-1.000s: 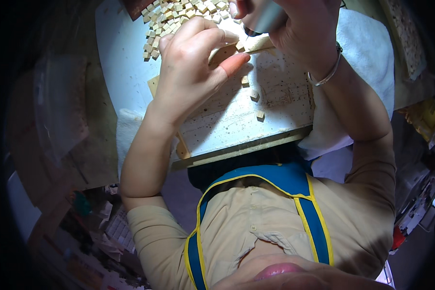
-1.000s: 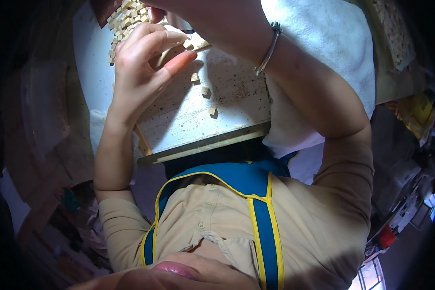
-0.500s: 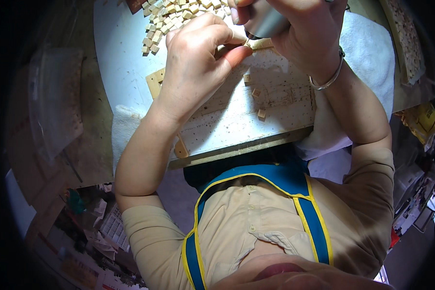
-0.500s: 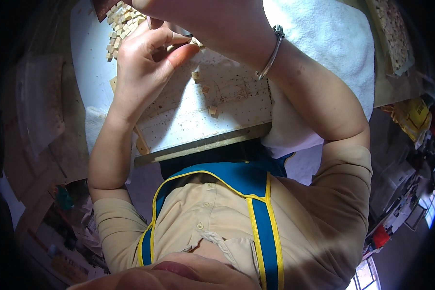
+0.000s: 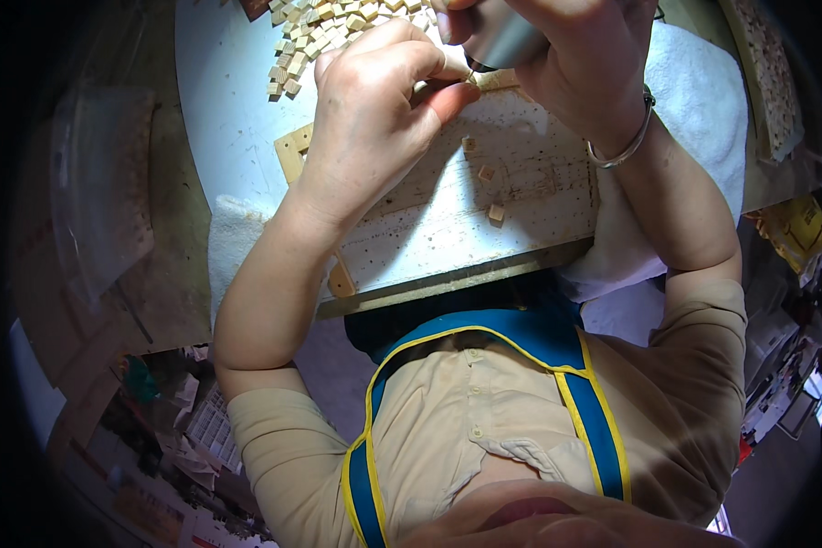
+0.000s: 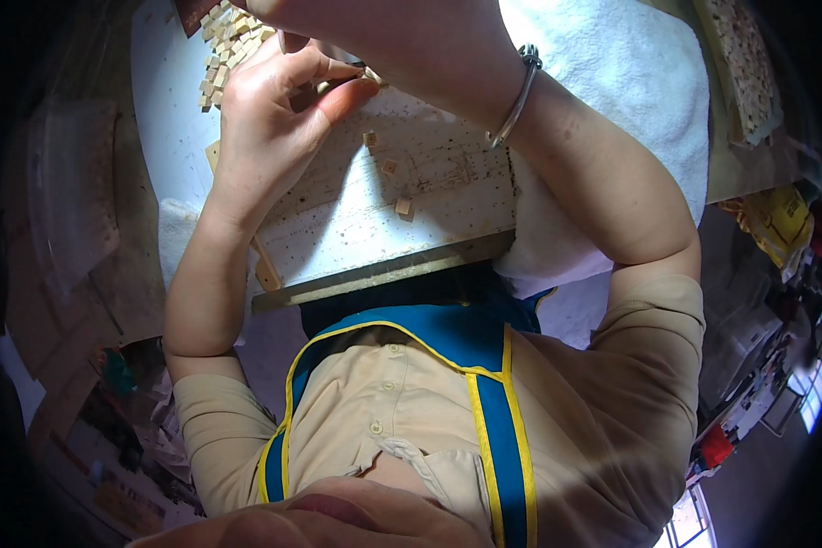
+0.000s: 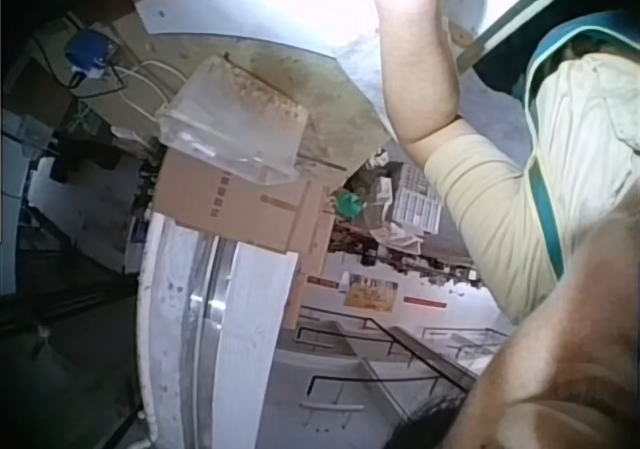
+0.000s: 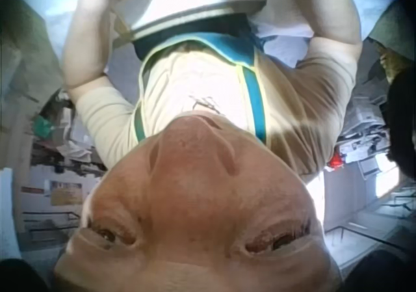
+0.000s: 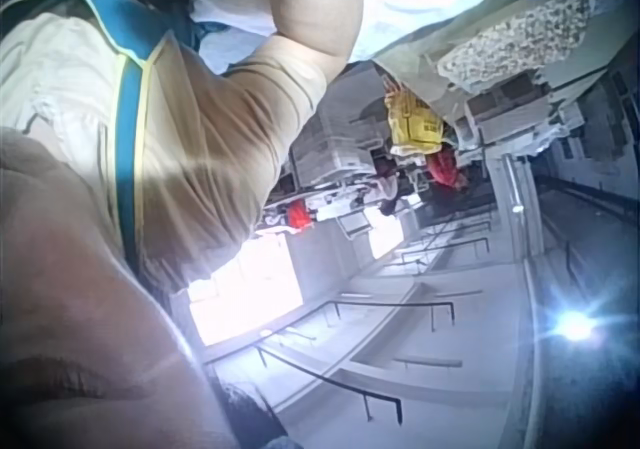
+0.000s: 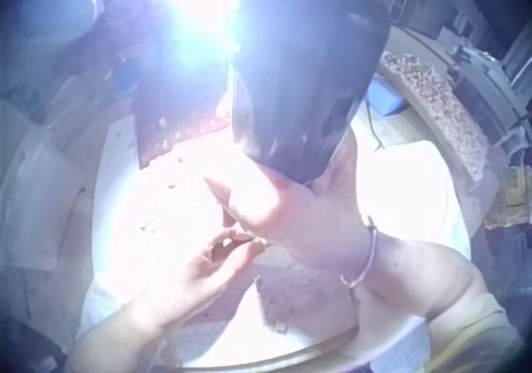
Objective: The person uses a handheld rotary tool to round the edges of small wooden blocks on a workbench. They repeatedly pick up blocks, shape them, and place them back on the board. At one point, they transfer a batch of finished blocks into a plastic container before resuming shaping.
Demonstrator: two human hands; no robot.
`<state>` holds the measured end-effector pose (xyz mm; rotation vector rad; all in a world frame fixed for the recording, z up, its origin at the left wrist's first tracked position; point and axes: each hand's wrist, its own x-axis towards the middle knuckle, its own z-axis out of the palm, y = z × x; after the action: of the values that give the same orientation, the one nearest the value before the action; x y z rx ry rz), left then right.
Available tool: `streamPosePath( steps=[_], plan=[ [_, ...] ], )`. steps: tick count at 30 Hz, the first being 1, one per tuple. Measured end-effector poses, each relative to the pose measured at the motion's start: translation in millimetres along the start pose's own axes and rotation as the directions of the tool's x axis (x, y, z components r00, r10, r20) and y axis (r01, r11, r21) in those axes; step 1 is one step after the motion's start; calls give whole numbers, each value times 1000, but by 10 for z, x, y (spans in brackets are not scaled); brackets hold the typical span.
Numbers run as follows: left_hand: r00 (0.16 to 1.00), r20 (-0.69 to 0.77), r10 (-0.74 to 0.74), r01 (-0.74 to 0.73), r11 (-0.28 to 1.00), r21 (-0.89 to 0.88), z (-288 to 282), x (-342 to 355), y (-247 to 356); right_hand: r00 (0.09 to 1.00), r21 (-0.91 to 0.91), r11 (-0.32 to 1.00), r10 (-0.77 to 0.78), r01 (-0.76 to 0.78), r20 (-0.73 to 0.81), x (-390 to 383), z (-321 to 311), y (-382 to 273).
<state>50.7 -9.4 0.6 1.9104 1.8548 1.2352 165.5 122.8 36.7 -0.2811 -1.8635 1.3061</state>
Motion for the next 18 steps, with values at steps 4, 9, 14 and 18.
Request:
streamPosePath(
  steps=[4,9,14,18],
  plan=[
    [1000,13,17,-17,999,41,-5,5,-17,995,-259,961,-96,97,19,-6,10,-93],
    [999,-38,3,-5,999,-32,36,-27,-46,980,-486,852,-184,195,71,-16,46,-128],
    [999,-39,7,-7,1000,0,37,-27,-34,924,-202,913,-375,354,-76,3,143,212],
    [998,-53,26,-26,1000,-5,38,-28,-48,893,-87,897,-441,434,-93,-14,120,162]
  ],
)
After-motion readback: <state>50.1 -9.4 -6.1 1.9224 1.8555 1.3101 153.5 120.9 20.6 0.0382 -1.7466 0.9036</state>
